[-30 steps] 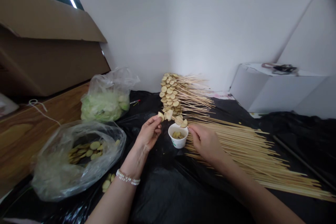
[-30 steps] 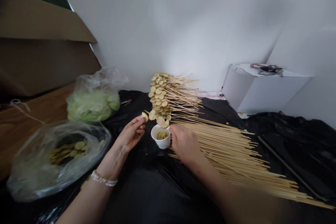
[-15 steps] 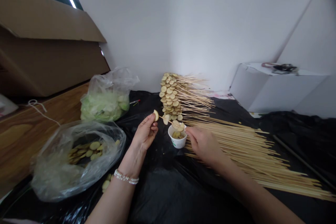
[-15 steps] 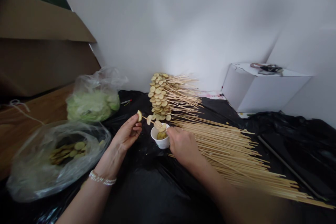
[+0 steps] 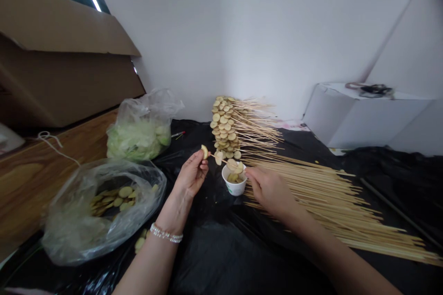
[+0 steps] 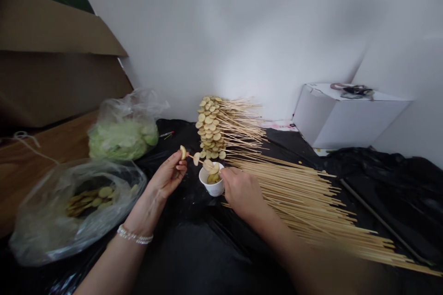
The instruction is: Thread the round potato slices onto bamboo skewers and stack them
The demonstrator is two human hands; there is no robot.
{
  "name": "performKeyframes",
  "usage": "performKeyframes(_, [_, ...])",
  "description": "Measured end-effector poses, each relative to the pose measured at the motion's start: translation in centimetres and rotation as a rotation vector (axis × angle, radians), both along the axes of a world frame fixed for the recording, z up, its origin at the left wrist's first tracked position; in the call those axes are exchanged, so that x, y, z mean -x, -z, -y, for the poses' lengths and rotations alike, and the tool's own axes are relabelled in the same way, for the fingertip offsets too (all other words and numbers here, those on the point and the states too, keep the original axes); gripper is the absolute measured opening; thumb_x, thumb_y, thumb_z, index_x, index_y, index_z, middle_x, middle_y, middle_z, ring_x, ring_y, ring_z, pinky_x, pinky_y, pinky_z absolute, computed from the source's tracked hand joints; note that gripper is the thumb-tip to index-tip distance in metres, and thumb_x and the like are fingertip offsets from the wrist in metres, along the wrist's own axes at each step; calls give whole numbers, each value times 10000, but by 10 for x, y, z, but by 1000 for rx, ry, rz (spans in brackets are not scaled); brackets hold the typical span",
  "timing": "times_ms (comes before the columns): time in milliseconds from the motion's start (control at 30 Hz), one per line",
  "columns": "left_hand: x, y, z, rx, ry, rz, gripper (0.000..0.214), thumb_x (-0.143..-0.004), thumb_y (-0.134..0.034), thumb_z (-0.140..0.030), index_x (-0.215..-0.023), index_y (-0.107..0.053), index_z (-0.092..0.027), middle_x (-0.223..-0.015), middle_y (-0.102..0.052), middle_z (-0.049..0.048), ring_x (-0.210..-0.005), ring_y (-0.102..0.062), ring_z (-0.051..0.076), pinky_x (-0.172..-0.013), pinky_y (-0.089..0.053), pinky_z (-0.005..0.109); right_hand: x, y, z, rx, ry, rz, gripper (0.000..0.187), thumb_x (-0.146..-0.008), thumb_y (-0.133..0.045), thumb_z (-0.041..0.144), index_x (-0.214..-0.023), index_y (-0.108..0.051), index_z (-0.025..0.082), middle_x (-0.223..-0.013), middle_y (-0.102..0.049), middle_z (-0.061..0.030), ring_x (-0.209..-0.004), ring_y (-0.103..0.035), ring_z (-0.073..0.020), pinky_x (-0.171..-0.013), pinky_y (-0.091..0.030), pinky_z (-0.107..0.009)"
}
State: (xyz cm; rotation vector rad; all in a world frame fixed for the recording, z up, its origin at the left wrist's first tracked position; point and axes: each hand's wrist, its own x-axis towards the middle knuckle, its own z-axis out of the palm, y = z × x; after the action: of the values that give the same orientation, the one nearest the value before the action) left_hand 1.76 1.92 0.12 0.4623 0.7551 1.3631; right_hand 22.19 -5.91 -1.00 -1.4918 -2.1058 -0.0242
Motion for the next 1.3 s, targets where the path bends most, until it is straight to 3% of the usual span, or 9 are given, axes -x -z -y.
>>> performKeyframes(233, [3,1,-3,13,-52,-1,84,-824,-580,-44,-795,-638,-97,-769,-644,54,-528,-531,26,-438,-453,72,0,0,0,1,-2,6,256,-933,-392,189,-862,-638,187,-782,-651,-38,-729,-571,-151,-649,-342,-259])
performKeyframes(1000, [3,3,-4,19,-53,-1,70,-780,-633,-35,-792,-658,-99,-738,-650,40,-492,-514,14,-423,-438,66,2,1,1,17,-4,-7,257,-938,-389,190,-889,-641,194,-824,-661,-39,-755,-590,-156,-664,-367,-258])
performKeyframes(1300, [-1,5,-3,-60,-137,-113,97,-663,-746,-48,-731,-696,-95,-676,-657,27,-506,-519,20,-429,-413,74,3,5,0,42,-6,-24,251,-930,-389,179,-904,-638,188,-868,-670,-55,-807,-598,-168,-702,-384,-259])
